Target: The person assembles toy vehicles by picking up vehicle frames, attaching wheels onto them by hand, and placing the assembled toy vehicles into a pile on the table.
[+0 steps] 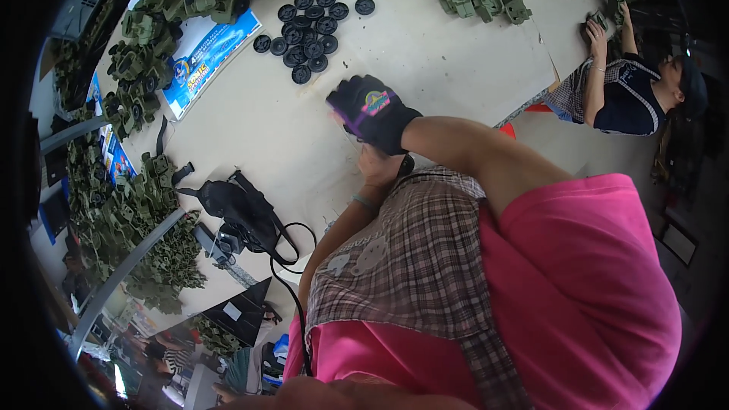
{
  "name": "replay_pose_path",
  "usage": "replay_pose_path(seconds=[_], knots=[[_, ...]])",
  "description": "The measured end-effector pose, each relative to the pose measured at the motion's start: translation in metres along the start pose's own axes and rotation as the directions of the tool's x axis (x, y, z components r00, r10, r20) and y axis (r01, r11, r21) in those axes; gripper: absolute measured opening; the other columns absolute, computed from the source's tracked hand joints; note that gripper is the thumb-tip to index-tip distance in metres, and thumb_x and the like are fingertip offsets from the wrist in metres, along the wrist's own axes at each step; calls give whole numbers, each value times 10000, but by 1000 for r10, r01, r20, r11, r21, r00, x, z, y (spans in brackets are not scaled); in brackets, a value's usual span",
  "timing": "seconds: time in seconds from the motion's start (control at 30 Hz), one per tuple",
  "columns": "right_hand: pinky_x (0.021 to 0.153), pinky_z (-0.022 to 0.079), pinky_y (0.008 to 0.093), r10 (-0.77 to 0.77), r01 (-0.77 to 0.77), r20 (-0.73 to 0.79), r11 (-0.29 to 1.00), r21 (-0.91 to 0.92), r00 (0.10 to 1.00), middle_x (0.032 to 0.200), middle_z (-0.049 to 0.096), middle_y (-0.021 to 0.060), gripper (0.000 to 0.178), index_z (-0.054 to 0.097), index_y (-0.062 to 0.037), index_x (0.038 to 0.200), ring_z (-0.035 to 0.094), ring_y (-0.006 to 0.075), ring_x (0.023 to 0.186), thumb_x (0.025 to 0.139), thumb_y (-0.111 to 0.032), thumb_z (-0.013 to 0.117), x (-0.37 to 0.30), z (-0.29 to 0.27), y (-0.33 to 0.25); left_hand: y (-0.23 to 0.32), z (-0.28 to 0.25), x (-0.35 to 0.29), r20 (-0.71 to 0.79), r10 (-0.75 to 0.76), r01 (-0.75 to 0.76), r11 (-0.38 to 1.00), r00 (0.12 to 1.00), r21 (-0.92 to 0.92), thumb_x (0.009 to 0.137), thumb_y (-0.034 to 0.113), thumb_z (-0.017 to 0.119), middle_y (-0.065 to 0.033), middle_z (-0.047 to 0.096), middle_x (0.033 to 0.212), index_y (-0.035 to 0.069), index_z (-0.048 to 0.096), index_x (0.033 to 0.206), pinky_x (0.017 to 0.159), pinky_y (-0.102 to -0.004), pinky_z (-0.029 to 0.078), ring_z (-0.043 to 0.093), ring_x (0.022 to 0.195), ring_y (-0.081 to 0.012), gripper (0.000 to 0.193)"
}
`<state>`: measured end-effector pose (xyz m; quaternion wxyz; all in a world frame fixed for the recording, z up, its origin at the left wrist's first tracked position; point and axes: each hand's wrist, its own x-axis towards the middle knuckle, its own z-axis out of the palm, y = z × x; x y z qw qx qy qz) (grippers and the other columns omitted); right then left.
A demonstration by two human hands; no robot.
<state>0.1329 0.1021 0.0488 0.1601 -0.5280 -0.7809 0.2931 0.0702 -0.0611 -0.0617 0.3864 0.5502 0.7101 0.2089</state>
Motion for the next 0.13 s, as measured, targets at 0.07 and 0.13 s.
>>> replay_pose_path(seconds=[0.07, 0.13], knots=[[948, 517, 513, 41, -40, -57, 999, 11, 998, 1090, 682, 220, 299, 662, -12, 1119, 638, 437, 1063, 988, -281, 642, -3, 1, -3, 11, -7, -1, -20, -40, 38, 996, 999, -84, 687, 436, 925, -247, 700, 1244, 52, 186, 1634, 942, -524, 563, 703, 1122, -441, 1261], [949, 516, 513, 54, -51, -101, 998, 23, 993, 1091, 682, 220, 301, 661, -12, 1119, 638, 437, 1064, 996, -286, 639, -7, -1, -5, 28, -22, 4, 60, -146, 153, 978, 987, -143, 708, 527, 929, -266, 693, 1286, 67, 123, 1683, 948, -530, 564, 707, 1156, -434, 1346]])
